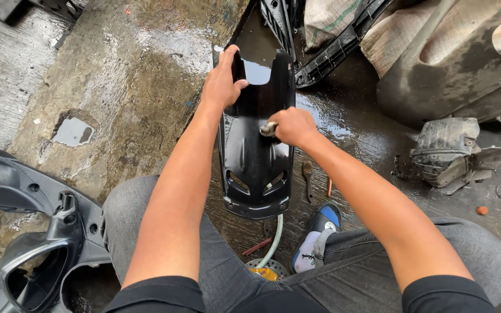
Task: Cleaning motorcycle fairings and plastic body components using a wet cloth
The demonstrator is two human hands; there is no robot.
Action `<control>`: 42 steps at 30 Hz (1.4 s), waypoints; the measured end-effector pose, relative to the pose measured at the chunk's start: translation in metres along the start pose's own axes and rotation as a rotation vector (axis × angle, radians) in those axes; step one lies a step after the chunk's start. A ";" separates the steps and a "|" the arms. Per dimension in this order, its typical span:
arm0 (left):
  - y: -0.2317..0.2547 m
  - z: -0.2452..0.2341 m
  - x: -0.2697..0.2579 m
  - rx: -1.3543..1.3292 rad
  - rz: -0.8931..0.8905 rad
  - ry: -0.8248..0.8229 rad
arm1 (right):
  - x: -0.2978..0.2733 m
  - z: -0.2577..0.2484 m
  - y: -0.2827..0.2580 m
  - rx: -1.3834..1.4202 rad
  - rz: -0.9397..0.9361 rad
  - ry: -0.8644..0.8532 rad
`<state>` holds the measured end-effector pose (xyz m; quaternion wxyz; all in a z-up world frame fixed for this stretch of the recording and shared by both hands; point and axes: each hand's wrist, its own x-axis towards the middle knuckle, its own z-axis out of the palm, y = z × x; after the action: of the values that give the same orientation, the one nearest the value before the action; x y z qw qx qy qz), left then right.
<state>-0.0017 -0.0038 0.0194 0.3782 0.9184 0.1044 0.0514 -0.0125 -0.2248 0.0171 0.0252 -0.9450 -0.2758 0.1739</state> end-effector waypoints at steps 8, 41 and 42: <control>-0.016 0.011 0.006 0.001 0.018 0.004 | -0.004 0.061 0.000 -0.136 -0.322 0.487; 0.000 0.065 -0.087 0.068 -0.505 -0.275 | -0.016 0.110 0.064 0.135 -0.341 0.432; 0.000 0.065 -0.088 0.064 -0.502 -0.271 | -0.019 0.116 0.065 0.104 -0.356 0.444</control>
<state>-0.0763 -0.0679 -0.0281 0.3606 0.8738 0.2783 -0.1705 -0.0336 -0.2953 -0.0949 0.1634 -0.8940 -0.4160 -0.0306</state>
